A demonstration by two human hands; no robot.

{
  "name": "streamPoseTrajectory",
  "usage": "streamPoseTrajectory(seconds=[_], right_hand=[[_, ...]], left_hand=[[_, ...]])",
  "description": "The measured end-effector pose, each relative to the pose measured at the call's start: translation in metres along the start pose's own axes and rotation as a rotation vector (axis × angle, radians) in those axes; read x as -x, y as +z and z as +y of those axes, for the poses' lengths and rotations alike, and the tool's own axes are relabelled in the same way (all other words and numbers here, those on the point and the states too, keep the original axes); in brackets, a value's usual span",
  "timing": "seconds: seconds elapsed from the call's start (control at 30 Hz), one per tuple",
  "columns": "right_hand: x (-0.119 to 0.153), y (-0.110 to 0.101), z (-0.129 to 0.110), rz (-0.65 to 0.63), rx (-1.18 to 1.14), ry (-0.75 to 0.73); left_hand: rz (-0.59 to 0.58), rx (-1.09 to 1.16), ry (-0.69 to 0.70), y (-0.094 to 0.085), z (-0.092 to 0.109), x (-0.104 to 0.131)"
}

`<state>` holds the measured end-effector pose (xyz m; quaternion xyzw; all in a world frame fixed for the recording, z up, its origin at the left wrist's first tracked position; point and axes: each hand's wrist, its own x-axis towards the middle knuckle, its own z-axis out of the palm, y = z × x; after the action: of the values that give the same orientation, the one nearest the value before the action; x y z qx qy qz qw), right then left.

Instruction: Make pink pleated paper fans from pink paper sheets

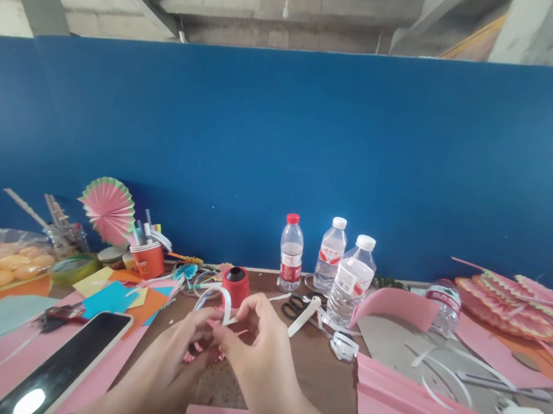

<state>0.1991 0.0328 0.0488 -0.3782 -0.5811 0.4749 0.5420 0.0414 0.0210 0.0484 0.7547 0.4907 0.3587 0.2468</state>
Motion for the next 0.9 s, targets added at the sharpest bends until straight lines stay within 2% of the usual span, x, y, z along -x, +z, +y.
streamPoseTrajectory(seconds=[0.07, 0.2, 0.27, 0.4, 0.5, 0.57, 0.63, 0.77, 0.83, 0.9], right_hand=[[-0.002, -0.004, -0.004, -0.044, 0.115, 0.019], [-0.007, -0.013, -0.012, -0.074, 0.404, -0.124], [-0.008, -0.014, -0.01, -0.117, 0.369, -0.111], [-0.007, -0.009, 0.0, -0.139, 0.151, 0.006], [-0.007, -0.008, 0.005, -0.153, 0.078, 0.039], [-0.008, -0.009, 0.004, -0.16, 0.036, 0.038], [-0.009, -0.012, 0.002, -0.14, 0.025, -0.008], [-0.011, -0.018, -0.001, 0.02, -0.001, -0.255], [-0.011, -0.02, 0.001, 0.043, 0.11, -0.374], [-0.01, -0.021, 0.003, -0.084, 0.38, -0.439]], left_hand=[[-0.049, -0.06, -0.082, -0.003, 0.002, -0.004], [-0.092, -0.171, -0.146, -0.012, 0.005, -0.011], [-0.155, -0.073, -0.191, -0.015, 0.005, -0.014], [-0.429, 0.311, -0.323, -0.019, -0.001, -0.017], [-0.551, 0.306, -0.331, -0.024, -0.01, -0.018], [-0.546, 0.194, -0.331, -0.028, -0.016, -0.018], [-0.468, 0.084, -0.324, -0.031, -0.021, -0.019], [-0.312, -0.065, -0.253, -0.032, -0.018, -0.022], [-0.305, -0.115, -0.224, -0.03, -0.012, -0.022], [-0.313, -0.169, -0.202, -0.028, -0.004, -0.02]])
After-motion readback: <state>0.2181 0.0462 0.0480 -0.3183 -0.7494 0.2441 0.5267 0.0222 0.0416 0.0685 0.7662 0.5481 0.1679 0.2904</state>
